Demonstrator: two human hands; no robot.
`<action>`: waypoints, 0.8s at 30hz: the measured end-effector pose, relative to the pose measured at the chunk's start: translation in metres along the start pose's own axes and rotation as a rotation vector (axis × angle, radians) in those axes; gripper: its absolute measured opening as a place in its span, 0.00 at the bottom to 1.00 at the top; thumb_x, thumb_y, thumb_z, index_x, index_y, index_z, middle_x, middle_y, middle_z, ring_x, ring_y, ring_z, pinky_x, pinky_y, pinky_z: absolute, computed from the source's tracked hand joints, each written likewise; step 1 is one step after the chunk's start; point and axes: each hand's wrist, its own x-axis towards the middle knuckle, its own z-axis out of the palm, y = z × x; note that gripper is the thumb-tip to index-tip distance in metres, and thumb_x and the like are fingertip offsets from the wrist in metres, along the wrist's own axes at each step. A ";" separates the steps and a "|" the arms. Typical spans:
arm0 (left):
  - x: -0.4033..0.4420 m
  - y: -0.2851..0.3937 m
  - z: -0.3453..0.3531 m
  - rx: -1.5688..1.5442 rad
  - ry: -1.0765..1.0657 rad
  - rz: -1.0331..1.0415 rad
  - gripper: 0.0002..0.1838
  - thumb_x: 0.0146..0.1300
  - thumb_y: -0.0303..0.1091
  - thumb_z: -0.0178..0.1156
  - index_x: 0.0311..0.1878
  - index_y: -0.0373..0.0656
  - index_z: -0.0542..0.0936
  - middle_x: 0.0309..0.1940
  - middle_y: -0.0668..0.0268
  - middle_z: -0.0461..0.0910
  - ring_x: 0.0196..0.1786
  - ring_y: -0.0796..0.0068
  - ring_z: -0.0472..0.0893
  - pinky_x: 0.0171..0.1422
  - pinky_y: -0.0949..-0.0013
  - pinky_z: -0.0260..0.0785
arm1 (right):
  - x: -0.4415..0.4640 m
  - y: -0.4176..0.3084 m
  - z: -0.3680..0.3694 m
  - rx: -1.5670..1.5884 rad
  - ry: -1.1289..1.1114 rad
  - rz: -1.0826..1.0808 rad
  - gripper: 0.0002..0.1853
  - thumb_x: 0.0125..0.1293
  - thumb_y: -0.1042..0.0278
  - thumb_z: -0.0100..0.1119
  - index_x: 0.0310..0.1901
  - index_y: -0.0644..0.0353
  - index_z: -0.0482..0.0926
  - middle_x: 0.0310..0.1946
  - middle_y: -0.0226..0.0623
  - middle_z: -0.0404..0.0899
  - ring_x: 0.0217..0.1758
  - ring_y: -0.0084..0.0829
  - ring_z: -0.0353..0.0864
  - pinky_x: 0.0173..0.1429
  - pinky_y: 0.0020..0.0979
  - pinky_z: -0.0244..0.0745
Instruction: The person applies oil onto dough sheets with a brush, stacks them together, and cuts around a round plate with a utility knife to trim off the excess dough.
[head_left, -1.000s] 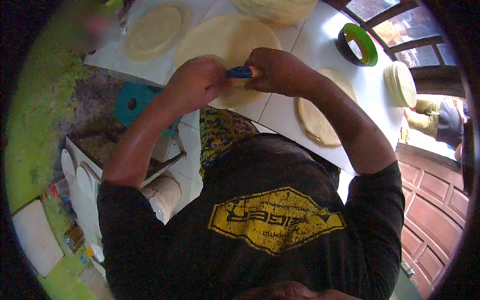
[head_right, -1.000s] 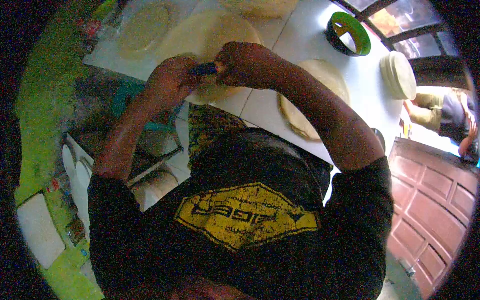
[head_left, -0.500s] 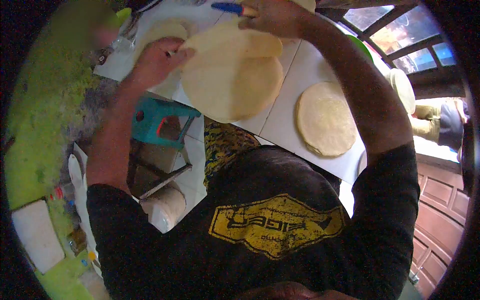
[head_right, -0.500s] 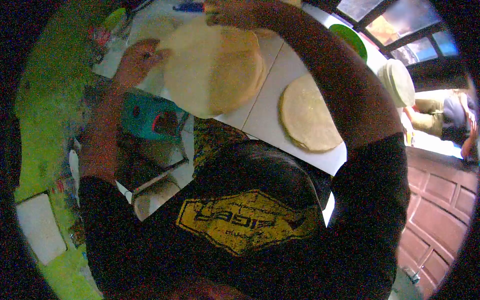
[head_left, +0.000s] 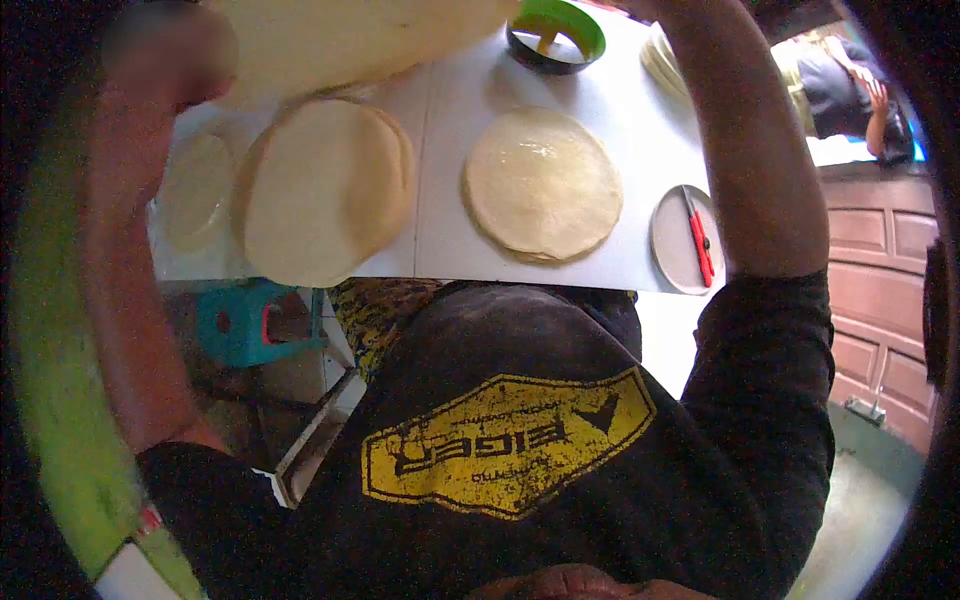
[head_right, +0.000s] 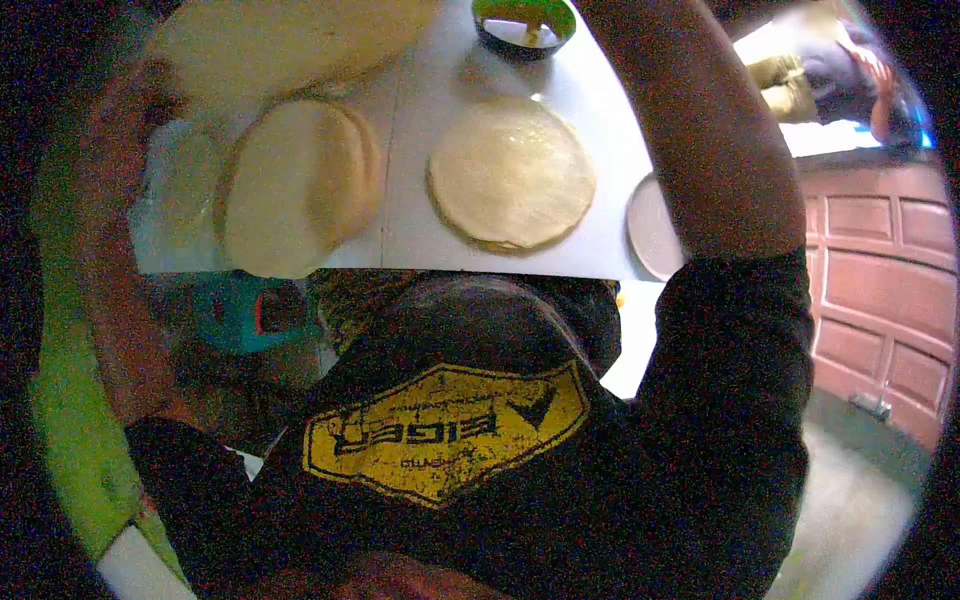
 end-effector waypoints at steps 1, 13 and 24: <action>0.001 0.005 0.014 -0.030 -0.038 0.000 0.21 0.72 0.44 0.51 0.56 0.38 0.79 0.54 0.59 0.78 0.52 0.68 0.79 0.55 0.63 0.76 | -0.013 0.001 -0.017 0.080 -0.141 0.142 0.17 0.66 0.54 0.62 0.41 0.63 0.80 0.31 0.42 0.82 0.33 0.30 0.80 0.39 0.36 0.74; -0.004 0.039 0.224 -0.322 -0.306 0.151 0.14 0.67 0.42 0.60 0.48 0.44 0.84 0.37 0.70 0.84 0.37 0.77 0.80 0.47 0.71 0.73 | -0.126 0.113 0.009 -0.082 -0.162 0.625 0.21 0.63 0.53 0.64 0.44 0.66 0.79 0.36 0.46 0.82 0.38 0.36 0.80 0.45 0.40 0.74; -0.125 -0.027 0.292 0.045 -0.354 0.574 0.12 0.58 0.31 0.64 0.46 0.46 0.84 0.45 0.58 0.82 0.53 0.57 0.80 0.58 0.58 0.73 | -0.296 0.104 0.135 -0.058 -0.141 0.269 0.14 0.50 0.75 0.67 0.41 0.53 0.83 0.38 0.35 0.81 0.40 0.39 0.80 0.45 0.37 0.73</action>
